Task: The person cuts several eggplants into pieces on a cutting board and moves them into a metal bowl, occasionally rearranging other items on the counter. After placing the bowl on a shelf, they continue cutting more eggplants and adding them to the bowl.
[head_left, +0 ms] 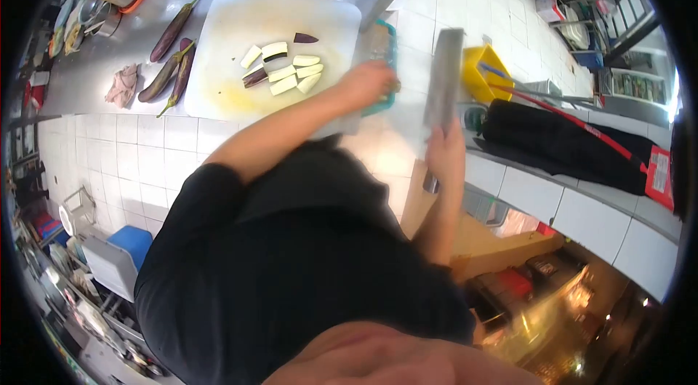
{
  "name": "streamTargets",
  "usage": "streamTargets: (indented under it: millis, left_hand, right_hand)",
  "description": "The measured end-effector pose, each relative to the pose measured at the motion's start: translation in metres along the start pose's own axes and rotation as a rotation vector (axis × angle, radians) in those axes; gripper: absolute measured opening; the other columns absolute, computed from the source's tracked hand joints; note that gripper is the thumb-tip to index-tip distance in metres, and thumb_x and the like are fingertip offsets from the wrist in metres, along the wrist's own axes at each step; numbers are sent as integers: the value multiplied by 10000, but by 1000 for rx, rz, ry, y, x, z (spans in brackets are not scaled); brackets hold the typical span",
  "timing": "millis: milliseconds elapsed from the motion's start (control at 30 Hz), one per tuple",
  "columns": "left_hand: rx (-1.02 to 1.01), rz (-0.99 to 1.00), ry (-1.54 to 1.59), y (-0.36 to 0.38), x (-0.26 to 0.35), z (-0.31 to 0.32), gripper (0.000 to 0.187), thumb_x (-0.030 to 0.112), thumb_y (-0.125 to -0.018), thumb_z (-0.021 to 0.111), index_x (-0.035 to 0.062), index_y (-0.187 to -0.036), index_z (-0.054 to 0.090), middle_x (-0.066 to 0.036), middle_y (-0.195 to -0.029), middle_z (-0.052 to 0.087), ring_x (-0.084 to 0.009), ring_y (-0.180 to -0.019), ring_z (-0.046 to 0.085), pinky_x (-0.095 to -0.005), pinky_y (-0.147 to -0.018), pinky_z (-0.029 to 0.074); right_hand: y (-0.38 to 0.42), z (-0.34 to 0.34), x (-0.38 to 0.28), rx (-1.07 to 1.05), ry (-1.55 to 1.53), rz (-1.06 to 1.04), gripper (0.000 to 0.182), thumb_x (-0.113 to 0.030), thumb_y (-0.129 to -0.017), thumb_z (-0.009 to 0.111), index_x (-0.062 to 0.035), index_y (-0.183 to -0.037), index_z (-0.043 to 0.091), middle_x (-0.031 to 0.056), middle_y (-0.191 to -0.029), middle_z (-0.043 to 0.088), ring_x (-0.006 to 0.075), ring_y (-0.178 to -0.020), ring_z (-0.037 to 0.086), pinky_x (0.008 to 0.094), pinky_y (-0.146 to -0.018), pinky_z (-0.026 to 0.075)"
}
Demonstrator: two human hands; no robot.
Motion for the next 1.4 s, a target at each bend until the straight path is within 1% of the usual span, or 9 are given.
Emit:
streamTargets:
  millis: [167, 267, 333, 567, 667, 767, 867, 1100, 1400]
  left_hand:
    - [67, -225, -321, 73, -26, -107, 445, 106, -686, 676, 150, -1122, 604, -153, -1379, 381, -366, -1289, 318, -481, -1062, 252]
    - [36, -571, -696, 146, -91, -143, 437, 116, -707, 665, 139, -1134, 578, -134, -1303, 450, -351, -1246, 372, -443, -1013, 336]
    - [83, -562, -530, 154, -114, -143, 427, 91, -716, 661, 118, -1132, 572, -132, -1254, 470, -340, -1191, 421, -406, -977, 371]
    - [135, -702, -267, 139, -129, -162, 369, 49, -761, 631, 52, -1122, 553, -147, -1097, 541, -323, -1081, 508, -370, -943, 417]
    - [328, -287, -288, 131, -126, -162, 402, 27, -758, 626, 51, -1151, 542, -148, -1070, 567, -324, -1041, 540, -356, -926, 436]
    - [264, -301, -169, 116, -134, -157, 439, 16, -754, 624, 52, -1182, 530, -155, -1138, 550, -314, -1077, 528, -353, -943, 425]
    - [186, -321, 68, 100, -141, -152, 466, 52, -751, 647, 73, -1202, 532, -158, -1212, 514, -311, -1135, 483, -366, -974, 392]
    - [111, 117, -529, 105, -80, -114, 606, 430, -699, 706, 249, -1256, 551, -123, -1329, 444, -372, -1127, 430, -490, -985, 327]
    - [408, 89, -244, 115, -111, -123, 444, 328, -762, 664, 184, -1177, 600, -106, -1312, 453, -346, -1082, 418, -466, -946, 344]
  right_hand:
    - [3, 2, 57, -236, -271, 238, 141, -90, -901, 451, -27, -1028, 449, 32, -577, 461, 115, -410, 462, 286, -374, 400]
    - [-4, 49, 40, -507, -97, 170, 204, -98, -892, 461, -31, -1085, 459, 86, -613, 529, 176, -459, 536, 343, -425, 443]
    - [-23, 86, 23, -325, 231, -377, 257, -119, -884, 457, -40, -1129, 471, 198, -714, 608, 321, -621, 623, 444, -563, 482]
    - [-28, 149, -56, -496, 480, -314, 287, -151, -881, 462, -57, -1152, 475, 244, -820, 626, 422, -795, 608, 519, -696, 456]
    - [-16, 156, -23, -489, 449, -310, 269, -143, -883, 470, -36, -1130, 467, 184, -743, 625, 329, -691, 638, 452, -610, 482]
    - [9, 142, 7, -563, -327, 247, 202, -131, -917, 453, -54, -1104, 453, 28, -615, 494, 132, -463, 483, 283, -435, 425]
    - [49, 167, 32, -496, -778, 381, 176, -148, -928, 452, -66, -1084, 447, 20, -609, 473, 123, -432, 457, 268, -397, 403]
    - [85, 255, -28, -389, -716, 485, 104, -130, -937, 446, -60, -1004, 408, 33, -606, 468, 127, -443, 464, 280, -393, 407]
    - [79, 273, -87, -419, -610, 416, 162, -125, -944, 423, -30, -1074, 403, 31, -599, 451, 117, -443, 445, 276, -398, 410]
Point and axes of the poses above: each hand's wrist, its own y-axis away from the middle knuckle, its own z-axis out of the palm, x = y × z, the point moved 6 cm from there along -y, towards the middle knuckle
